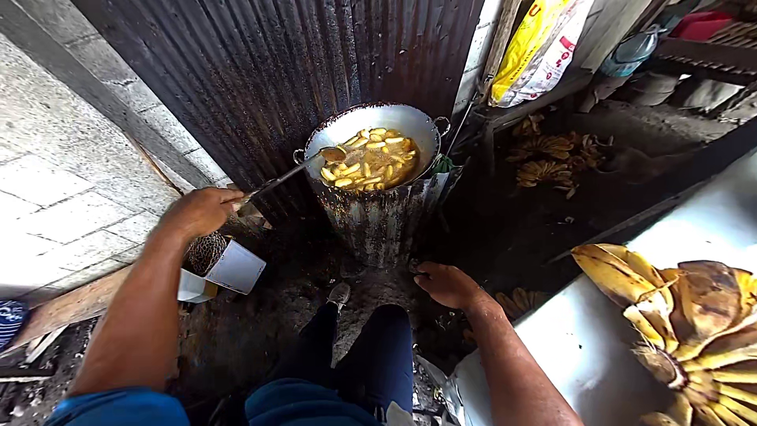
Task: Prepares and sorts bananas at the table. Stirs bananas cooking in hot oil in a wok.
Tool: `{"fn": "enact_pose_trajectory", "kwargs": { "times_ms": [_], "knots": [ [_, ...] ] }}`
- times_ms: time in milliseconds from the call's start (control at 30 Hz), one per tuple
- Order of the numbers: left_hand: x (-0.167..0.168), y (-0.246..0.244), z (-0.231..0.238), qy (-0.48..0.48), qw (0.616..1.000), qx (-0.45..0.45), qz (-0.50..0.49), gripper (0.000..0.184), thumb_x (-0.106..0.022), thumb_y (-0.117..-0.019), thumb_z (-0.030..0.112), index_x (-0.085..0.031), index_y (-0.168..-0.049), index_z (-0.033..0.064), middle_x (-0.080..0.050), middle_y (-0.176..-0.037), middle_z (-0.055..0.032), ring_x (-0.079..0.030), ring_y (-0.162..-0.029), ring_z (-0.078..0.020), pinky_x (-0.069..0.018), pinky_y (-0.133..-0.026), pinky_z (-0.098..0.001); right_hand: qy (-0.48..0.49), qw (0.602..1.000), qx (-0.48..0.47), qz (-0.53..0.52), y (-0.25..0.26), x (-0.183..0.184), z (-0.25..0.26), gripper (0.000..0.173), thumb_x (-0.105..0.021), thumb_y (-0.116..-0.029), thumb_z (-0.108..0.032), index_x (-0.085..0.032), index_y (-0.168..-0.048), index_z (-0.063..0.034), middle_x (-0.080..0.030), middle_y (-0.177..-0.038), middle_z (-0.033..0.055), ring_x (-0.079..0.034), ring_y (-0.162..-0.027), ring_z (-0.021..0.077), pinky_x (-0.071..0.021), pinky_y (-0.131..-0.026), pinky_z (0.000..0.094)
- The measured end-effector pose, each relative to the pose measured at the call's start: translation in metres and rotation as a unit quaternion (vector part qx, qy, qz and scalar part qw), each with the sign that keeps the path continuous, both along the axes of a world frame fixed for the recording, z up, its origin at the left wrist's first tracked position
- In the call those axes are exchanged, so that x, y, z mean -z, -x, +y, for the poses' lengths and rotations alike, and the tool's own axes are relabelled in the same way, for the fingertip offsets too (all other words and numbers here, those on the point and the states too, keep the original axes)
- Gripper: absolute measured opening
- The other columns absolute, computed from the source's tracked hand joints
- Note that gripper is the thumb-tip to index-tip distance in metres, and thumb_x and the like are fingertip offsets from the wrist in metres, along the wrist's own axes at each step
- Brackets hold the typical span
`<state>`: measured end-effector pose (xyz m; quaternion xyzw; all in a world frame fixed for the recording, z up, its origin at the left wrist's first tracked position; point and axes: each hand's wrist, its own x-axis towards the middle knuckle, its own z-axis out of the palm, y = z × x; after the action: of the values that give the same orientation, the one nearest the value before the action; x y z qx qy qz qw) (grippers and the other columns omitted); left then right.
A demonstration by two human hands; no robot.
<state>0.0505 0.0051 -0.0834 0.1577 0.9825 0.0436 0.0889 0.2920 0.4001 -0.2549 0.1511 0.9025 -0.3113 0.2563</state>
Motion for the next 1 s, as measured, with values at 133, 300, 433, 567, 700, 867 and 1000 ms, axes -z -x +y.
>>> {"fn": "enact_pose_trajectory", "kwargs": {
  "times_ms": [133,300,433,567,700,867,1000],
  "knots": [
    [-0.034,-0.018,-0.019,0.041,0.999,0.0,0.006,0.032,-0.054,-0.1075,0.03,-0.067,-0.136,0.0279,-0.07,-0.125,-0.0145,-0.066,-0.115,-0.0401,-0.0453,-0.096,-0.0727,-0.002,1.0,0.0,-0.003,0.0,0.001,0.0,0.049,-0.048,-0.1072,-0.042,-0.056,-0.145,-0.0131,-0.066,-0.133,0.0165,-0.062,-0.125,0.0336,-0.0453,-0.107,0.0595],
    [-0.011,-0.019,0.018,0.106,0.993,0.041,-0.009,0.032,-0.056,-0.1065,0.03,-0.067,-0.136,0.031,-0.071,-0.123,-0.0156,-0.066,-0.114,-0.0433,-0.0465,-0.092,-0.0752,-0.001,1.0,0.005,-0.013,0.0,0.002,0.0,0.051,-0.047,-0.1072,-0.044,-0.055,-0.147,-0.0137,-0.065,-0.135,0.0158,-0.062,-0.126,0.033,-0.0449,-0.108,0.0586],
    [0.061,-0.001,0.089,0.17,0.982,0.077,-0.012,0.03,-0.056,-0.1032,0.026,-0.067,-0.131,0.0209,-0.071,-0.113,-0.0217,-0.067,-0.107,-0.0474,-0.0496,-0.087,-0.0719,-0.003,1.0,0.003,-0.015,0.0,0.002,-0.001,0.052,-0.047,-0.1071,-0.045,-0.054,-0.148,-0.0138,-0.065,-0.135,0.0161,-0.062,-0.126,0.0329,-0.045,-0.108,0.0586],
    [0.106,0.008,0.148,0.164,0.986,0.038,-0.019,0.032,-0.055,-0.1017,0.021,-0.067,-0.131,0.0129,-0.07,-0.118,-0.0206,-0.066,-0.113,-0.0427,-0.0507,-0.092,-0.0661,0.0,1.0,0.008,-0.018,0.0,0.001,-0.002,0.051,-0.047,-0.1072,-0.044,-0.054,-0.147,-0.0137,-0.065,-0.134,0.0162,-0.062,-0.125,0.0333,-0.0456,-0.106,0.0588],
    [0.153,0.033,0.187,0.097,0.994,-0.007,-0.042,0.036,-0.053,-0.1026,0.022,-0.062,-0.136,0.0116,-0.067,-0.127,-0.0207,-0.064,-0.118,-0.0419,-0.0514,-0.092,-0.0655,0.005,1.0,0.013,-0.009,-0.001,0.003,-0.001,0.049,-0.047,-0.1069,-0.043,-0.056,-0.145,-0.0132,-0.066,-0.13,0.0169,-0.063,-0.122,0.0339,-0.0466,-0.105,0.0599],
    [0.196,0.06,0.239,-0.03,0.993,-0.045,-0.107,0.041,-0.053,-0.101,0.019,-0.058,-0.14,0.008,-0.064,-0.13,-0.0242,-0.065,-0.116,-0.0419,-0.0526,-0.091,-0.0646,0.007,1.0,0.014,-0.017,-0.002,0.0,0.0,0.049,-0.046,-0.1071,-0.044,-0.055,-0.146,-0.0144,-0.067,-0.129,0.0168,-0.064,-0.121,0.0342,-0.0473,-0.103,0.0596],
    [0.224,0.058,0.271,-0.269,0.932,-0.117,-0.212,0.046,-0.043,-0.1093,0.027,-0.046,-0.153,0.0138,-0.063,-0.117,-0.0227,-0.064,-0.079,-0.0298,-0.0561,-0.069,-0.0467,0.011,1.0,0.008,-0.017,-0.001,0.0,0.002,0.049,-0.046,-0.1074,-0.043,-0.055,-0.146,-0.0136,-0.066,-0.13,0.0177,-0.063,-0.122,0.0351,-0.0463,-0.104,0.0598]
  ]
}}
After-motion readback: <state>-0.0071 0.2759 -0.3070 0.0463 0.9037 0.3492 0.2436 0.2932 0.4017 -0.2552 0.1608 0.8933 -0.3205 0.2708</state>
